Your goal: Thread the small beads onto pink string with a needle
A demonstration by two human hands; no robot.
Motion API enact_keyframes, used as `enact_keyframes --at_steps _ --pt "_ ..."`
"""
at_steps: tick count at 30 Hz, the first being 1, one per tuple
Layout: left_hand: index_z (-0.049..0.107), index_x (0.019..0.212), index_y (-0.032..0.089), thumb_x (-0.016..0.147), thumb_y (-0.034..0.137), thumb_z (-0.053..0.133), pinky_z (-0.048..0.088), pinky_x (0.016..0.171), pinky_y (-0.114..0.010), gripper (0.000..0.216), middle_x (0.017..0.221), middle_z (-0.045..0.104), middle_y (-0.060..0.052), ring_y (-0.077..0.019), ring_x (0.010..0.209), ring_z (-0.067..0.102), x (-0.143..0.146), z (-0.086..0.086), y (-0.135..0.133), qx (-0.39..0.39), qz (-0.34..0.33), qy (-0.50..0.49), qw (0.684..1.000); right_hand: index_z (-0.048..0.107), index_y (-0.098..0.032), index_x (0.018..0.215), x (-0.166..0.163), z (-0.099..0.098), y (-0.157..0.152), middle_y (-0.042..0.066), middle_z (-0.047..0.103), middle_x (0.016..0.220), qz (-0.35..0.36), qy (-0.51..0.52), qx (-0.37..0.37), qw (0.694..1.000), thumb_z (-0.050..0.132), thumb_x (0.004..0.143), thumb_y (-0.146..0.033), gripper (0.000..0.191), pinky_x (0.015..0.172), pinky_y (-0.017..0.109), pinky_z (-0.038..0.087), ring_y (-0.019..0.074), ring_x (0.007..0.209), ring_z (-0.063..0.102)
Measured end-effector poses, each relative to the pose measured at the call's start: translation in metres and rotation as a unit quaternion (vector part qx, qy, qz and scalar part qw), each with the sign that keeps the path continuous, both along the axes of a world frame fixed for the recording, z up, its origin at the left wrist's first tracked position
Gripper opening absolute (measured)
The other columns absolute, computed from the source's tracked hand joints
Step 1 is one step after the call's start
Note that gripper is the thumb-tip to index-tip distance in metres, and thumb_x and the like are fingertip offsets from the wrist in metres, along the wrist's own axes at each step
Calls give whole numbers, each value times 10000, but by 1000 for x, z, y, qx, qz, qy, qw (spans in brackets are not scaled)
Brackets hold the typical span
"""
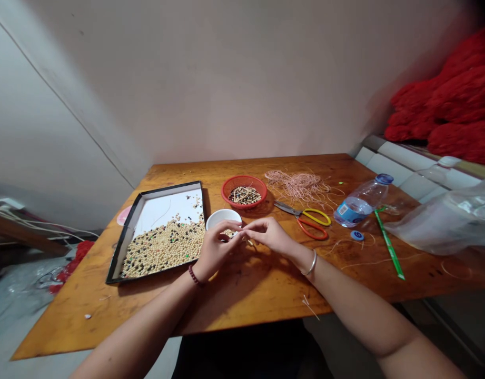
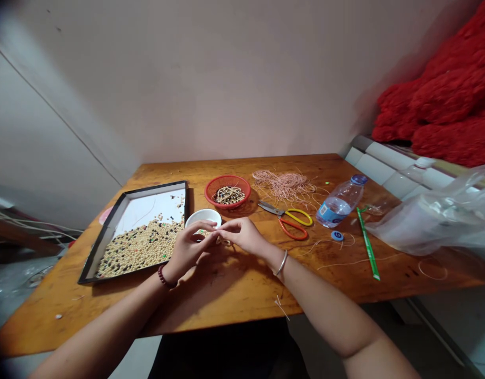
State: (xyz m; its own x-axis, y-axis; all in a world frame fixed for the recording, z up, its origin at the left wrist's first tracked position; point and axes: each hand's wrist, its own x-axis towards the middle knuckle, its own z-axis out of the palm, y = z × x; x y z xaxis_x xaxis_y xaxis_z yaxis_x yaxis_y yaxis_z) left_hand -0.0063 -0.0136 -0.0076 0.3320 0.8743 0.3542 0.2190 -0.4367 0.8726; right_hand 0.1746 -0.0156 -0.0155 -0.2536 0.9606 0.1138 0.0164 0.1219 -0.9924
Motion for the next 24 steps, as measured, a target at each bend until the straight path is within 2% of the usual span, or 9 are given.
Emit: enact_keyframes --at_steps 4,10,14,20,24 --pt "682 853 159 806 363 660 561 631 -246 211 895 690 -61 -166 792 656 1 -1 1 -41 0 -18 999 746 -132 811 0 -2 0 59 706 735 12 0 -1 1000 708 718 -419 304 652 281 466 150 651 610" --pt "670 816 154 787 382 676 540 606 -236 230 809 683 -44 -153 724 640 0 0 4 -58 6 -6 998 728 -140 773 0 7 -3 18 642 605 33 -5 -26 999 679 734 -404 271 515 232 409 110 523 532" --pt "634 821 152 775 389 686 521 587 -220 247 822 669 -47 -147 731 635 0 -1 4 -39 12 1 999 682 -139 642 1 9 -2 9 595 528 38 -5 -31 999 625 759 -480 365 469 215 369 97 475 494" --pt "590 903 159 750 351 710 492 544 -190 273 839 661 -50 -149 749 648 2 0 0 -16 5 17 1000 696 -133 674 0 5 -3 23 635 595 46 -29 -8 998 706 701 -494 362 528 232 396 111 530 530" --pt "574 943 165 776 349 686 495 542 -193 273 841 661 -52 -153 759 653 1 1 0 -14 2 25 1000 648 -143 580 -2 4 -1 1 561 500 41 -30 -12 999 607 768 -546 446 474 226 361 101 471 478"
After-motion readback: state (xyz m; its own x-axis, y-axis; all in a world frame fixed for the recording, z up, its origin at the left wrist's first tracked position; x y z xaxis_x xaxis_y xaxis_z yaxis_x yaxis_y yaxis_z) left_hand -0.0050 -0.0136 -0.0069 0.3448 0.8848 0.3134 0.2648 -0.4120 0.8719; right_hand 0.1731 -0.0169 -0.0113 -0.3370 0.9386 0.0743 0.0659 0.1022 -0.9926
